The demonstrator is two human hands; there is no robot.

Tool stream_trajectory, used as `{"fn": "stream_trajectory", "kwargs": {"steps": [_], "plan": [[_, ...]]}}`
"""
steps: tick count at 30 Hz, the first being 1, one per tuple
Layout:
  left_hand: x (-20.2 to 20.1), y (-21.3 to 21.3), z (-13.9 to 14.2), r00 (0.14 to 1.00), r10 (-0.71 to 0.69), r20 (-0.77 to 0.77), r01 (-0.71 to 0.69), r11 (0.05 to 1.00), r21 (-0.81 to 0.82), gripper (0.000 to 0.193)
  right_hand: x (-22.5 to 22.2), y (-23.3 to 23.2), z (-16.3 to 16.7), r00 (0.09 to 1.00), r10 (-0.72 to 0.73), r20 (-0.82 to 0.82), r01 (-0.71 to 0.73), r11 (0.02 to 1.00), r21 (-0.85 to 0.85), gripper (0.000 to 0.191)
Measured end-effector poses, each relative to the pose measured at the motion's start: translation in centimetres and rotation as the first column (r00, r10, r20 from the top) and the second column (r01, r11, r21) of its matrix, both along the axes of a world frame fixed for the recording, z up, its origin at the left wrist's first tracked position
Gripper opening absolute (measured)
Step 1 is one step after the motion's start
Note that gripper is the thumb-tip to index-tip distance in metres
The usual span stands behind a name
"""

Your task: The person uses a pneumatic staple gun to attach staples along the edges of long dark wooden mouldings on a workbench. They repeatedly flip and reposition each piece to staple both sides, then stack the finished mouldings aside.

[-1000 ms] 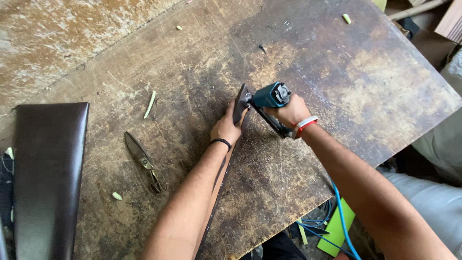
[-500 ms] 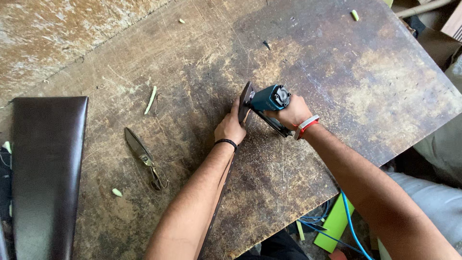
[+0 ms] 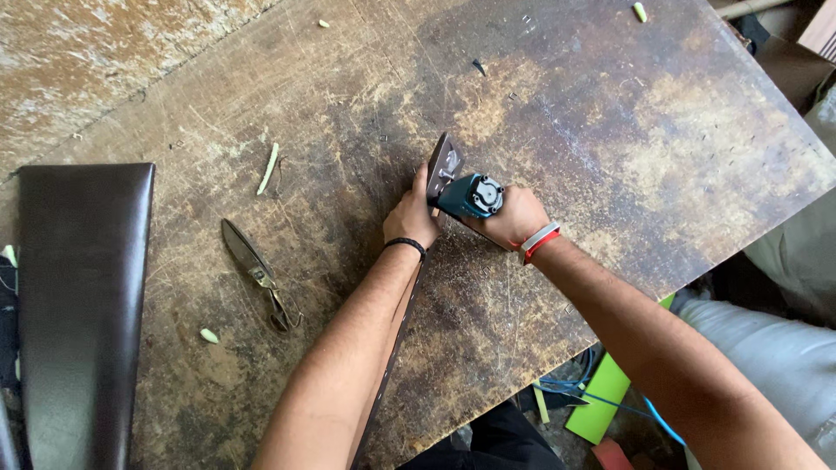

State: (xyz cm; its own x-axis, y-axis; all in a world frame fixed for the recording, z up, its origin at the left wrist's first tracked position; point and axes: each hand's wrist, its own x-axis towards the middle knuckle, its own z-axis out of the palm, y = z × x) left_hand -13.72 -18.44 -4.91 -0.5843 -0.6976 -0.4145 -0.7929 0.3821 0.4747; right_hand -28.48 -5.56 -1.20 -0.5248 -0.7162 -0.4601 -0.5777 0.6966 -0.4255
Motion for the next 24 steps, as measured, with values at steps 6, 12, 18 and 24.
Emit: {"fn": "stream_trajectory", "kwargs": {"steps": [6,12,18,24], "plan": [[-0.2,1.0,0.2,0.999,0.033,0.020,-0.033,0.999,-0.029,0.106,-1.3,1.8,-0.9,0.994,0.034,-0.101,-0.020,0.991,0.130,0.056],[-1.2,2.6,-0.2,0.992,-0.014,-0.129,0.011,1.000,-0.022,0.096,2.9,7.3,-2.5,0.968,-0.053,-0.246,-0.037,0.937,-0.348,0.049],[1.1,0.9,-3.4,0.916,-0.074,-0.394,0.169,0.963,0.212,0.090,12.6,4.4,-7.2,0.081,-0.346,0.935,0.774,0.612,0.160,0.054],[9.8,5.4,-7.0,0.783,0.073,-0.617,0.183,0.922,0.341,0.072,13.9,0.8,-10.2,0.016,-0.316,0.949,0.954,0.290,0.080,0.047]]}}
